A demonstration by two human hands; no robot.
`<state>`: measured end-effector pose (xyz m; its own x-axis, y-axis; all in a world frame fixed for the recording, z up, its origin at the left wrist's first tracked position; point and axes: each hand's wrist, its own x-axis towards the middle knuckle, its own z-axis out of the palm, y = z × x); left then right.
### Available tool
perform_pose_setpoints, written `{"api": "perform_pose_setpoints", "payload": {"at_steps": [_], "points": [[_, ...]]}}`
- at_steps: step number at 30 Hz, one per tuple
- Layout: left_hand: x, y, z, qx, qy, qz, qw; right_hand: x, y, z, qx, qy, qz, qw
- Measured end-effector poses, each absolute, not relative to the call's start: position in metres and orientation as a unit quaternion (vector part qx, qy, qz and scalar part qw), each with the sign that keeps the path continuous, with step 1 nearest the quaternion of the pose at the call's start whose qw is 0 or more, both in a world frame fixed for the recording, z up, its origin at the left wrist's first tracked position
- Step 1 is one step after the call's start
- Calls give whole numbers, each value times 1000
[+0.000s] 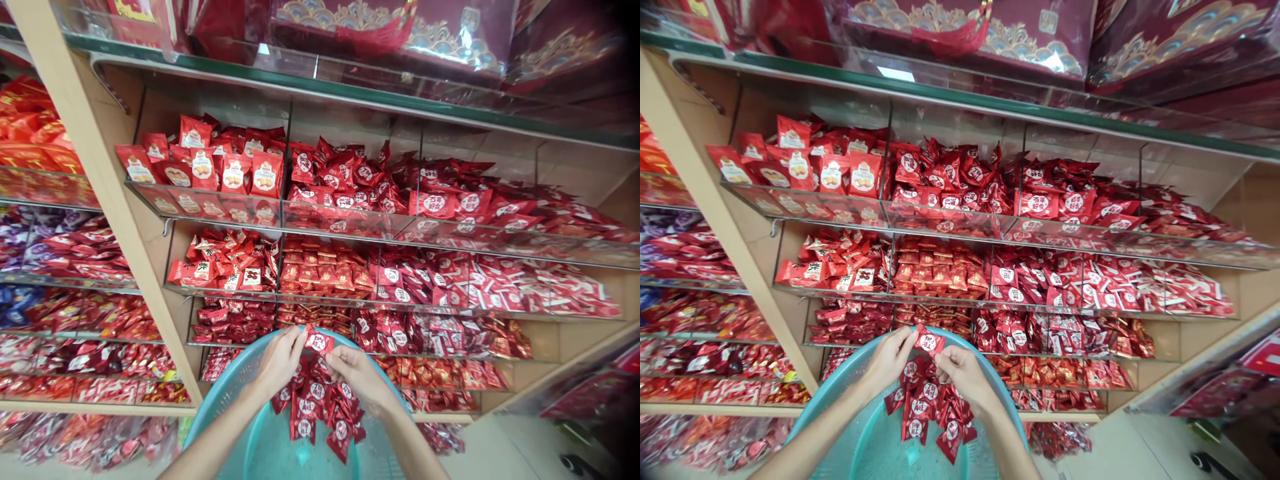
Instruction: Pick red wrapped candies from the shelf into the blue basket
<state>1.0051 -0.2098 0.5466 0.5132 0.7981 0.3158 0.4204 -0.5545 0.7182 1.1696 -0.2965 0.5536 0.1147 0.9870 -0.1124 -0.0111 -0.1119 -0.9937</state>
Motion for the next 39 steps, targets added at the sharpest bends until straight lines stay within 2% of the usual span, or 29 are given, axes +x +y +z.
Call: {"api": "perform_pose_setpoints", "payload": {"at_steps": [10,14,17,19,30,39], "points": [[1005,-203,548,816,372,324,300,1175,-297,558,-561,-451,479,502],[992,-195,551,828,450,282,182,1187,-295,550,-606,-453,420,501],[983,-188,548,818,537,195,67,1196,-292,536,-636,-462,403,469],[979,-185,545,805,575,144,32,1200,-290,527,-649,-468,399,447],[973,-175,535,796,593,70,96,1202,-288,517,-660,-482,394,420],[977,-191,543,797,596,41,85,1182,-289,507,-635,-506,451,370]]}}
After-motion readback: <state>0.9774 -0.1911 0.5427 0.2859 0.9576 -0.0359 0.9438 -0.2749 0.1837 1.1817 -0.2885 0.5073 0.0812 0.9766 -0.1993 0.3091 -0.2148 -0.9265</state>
